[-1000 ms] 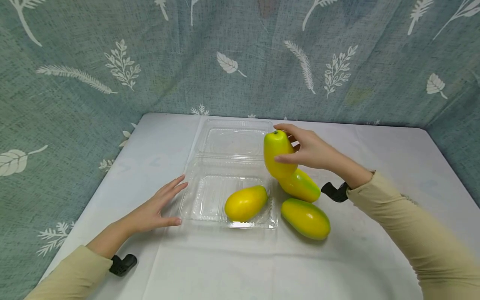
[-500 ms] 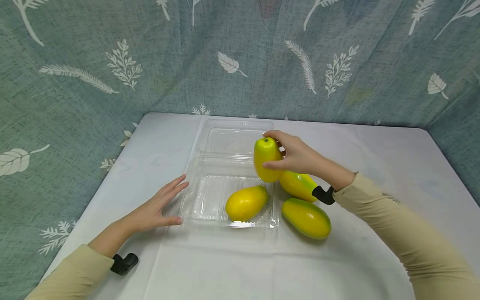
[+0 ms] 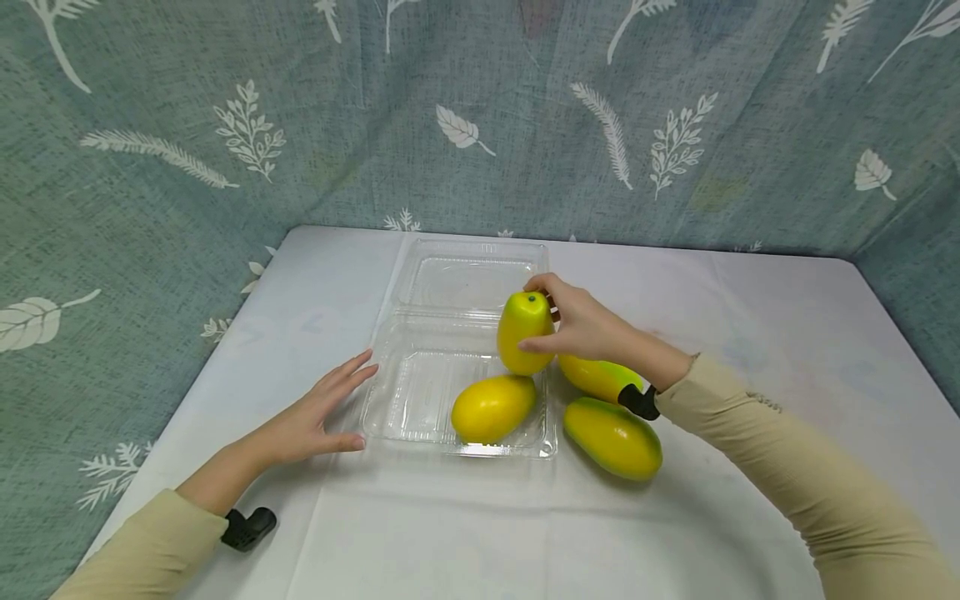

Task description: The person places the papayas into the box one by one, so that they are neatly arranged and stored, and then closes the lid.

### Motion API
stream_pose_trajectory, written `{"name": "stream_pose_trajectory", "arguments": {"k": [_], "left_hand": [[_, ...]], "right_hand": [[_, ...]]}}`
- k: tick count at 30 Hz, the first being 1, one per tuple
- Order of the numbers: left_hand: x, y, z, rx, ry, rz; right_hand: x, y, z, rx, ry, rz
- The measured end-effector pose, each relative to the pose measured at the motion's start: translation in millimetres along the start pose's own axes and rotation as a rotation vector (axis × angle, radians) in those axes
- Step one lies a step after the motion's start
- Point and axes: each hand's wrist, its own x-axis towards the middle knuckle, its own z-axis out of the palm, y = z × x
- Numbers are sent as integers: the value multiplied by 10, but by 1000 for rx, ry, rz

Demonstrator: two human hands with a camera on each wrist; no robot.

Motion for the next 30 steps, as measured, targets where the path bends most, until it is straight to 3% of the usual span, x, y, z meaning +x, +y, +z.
{"name": "stream_pose_trajectory", "arguments": {"k": [12,23,30], "left_hand": [[-1,-9,-2,6,1,0],[-3,-5,-3,13,-2,-4],[-3,-5,0,15,0,-4]], "right_hand": [[-2,63,82,11,6,30],[-33,92,82,-110,-69,-61],[-49,113,100,-122,-112,-30]]}}
